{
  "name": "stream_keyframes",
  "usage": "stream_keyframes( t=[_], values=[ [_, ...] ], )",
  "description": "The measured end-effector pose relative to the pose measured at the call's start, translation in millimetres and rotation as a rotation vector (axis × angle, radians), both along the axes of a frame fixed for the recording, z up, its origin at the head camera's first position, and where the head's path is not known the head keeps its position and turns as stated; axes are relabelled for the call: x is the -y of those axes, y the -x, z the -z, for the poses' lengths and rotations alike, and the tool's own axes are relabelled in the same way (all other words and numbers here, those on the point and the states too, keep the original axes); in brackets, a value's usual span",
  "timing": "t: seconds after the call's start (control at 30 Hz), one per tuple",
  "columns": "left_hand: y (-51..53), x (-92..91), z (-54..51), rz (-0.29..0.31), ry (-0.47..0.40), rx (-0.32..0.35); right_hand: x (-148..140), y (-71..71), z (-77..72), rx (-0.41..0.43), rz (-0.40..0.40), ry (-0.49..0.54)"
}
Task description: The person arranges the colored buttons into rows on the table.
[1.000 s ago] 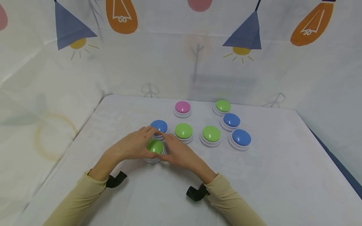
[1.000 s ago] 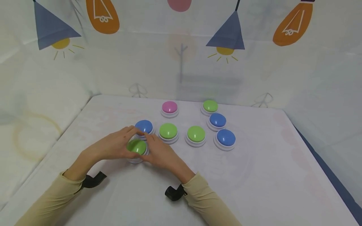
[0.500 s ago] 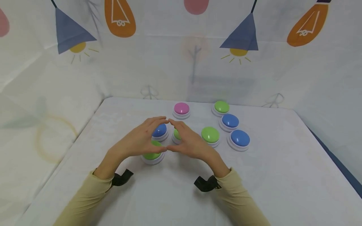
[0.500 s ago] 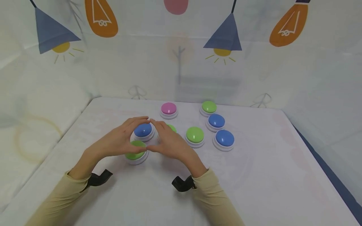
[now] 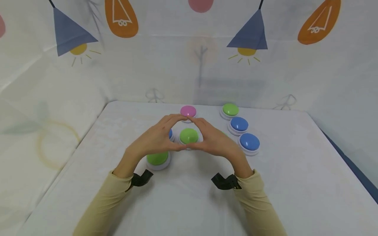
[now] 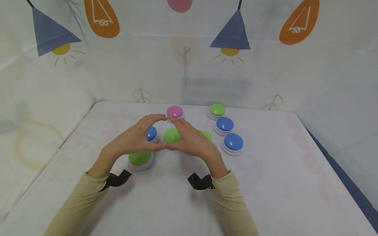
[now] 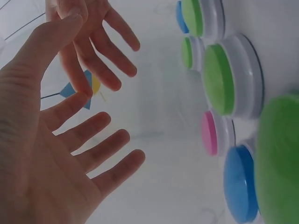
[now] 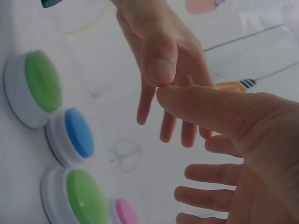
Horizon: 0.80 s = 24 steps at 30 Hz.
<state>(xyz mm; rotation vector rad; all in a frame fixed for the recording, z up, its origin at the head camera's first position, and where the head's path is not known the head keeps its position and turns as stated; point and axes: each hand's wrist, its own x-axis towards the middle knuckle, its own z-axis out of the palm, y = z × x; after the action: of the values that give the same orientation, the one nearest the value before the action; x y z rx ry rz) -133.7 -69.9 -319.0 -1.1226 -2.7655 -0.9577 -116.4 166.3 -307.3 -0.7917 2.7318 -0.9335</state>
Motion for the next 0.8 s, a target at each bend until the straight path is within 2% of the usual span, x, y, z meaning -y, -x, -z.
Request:
stream_keyframes(
  t=[0.13,0.33,0.5,0.7,0.8],
  values=[
    [7.0,-15.2,-4.1,0.023,-0.043,-0.007,-13.5,1.7,-5.9,0.008,0.036,0.009],
    [17.2,-42.5,-11.1,0.042,-0.064,0.025,-39.2,2.6,-15.4,0.057,0.098,0.044],
    [26.9,-65.4,-12.2,0.08,-0.095,0.04,-59.7,2.0,-21.4,0.081,0.144,0.05],
    [36.5,-95.0,-13.6,0.094,-0.106,0.029,-79.1,4.2,-23.5,0.03,0.187,0.037],
    [41.5,-110.2,-16.8,0.112,-0.13,0.046,-92.0,4.5,-26.2,0.015,0.22,0.036]
  ],
)
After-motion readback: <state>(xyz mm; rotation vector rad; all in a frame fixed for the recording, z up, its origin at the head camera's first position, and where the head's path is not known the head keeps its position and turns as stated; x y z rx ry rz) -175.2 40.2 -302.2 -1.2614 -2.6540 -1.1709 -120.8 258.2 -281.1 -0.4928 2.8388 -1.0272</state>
